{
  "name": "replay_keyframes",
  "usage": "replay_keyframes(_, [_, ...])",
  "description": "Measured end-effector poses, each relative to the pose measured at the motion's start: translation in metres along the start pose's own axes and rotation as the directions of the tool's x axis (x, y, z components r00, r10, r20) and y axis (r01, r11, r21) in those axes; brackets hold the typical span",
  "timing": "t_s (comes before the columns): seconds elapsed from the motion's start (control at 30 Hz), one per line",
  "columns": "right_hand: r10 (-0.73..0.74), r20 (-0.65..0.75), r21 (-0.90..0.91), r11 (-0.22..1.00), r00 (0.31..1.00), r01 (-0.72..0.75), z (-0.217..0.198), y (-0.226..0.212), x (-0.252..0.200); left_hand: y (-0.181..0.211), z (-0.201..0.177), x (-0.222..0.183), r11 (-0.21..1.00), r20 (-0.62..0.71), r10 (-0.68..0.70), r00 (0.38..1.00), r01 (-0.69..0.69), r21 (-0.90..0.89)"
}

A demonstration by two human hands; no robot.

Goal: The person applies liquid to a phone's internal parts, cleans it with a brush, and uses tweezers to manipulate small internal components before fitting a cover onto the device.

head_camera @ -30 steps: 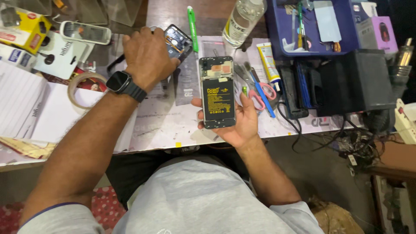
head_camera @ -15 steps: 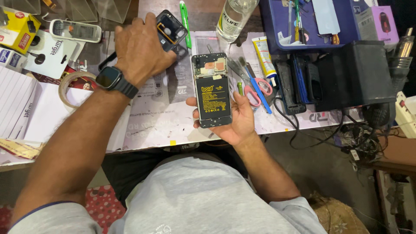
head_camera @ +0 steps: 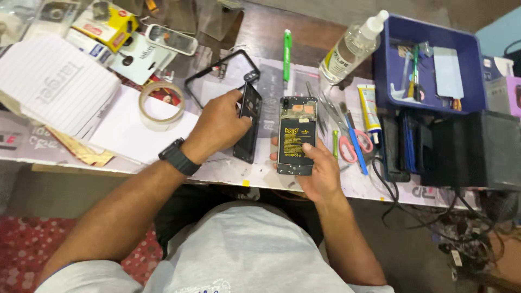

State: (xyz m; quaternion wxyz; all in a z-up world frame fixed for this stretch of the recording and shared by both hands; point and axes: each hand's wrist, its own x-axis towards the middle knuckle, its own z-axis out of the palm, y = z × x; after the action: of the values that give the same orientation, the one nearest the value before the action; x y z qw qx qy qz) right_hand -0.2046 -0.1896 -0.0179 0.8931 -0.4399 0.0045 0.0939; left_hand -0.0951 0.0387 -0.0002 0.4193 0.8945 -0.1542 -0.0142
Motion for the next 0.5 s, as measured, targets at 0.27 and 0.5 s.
replay_keyframes(0.27, [0.097, -0.105, -0.295, 0.948, 0.990, -0.124, -0.014, 0.016, 0.022, 0.030, -0.017, -0.035, 0.968, 0.038, -0.059, 0.998, 0.048, 0.246])
replay_keyframes(0.5, [0.071, -0.077, -0.594, 0.798, 0.995, -0.103, -0.022, 0.014, 0.034, 0.026, -0.024, -0.060, 0.985, -0.044, 0.022, 0.999, -0.014, 0.174])
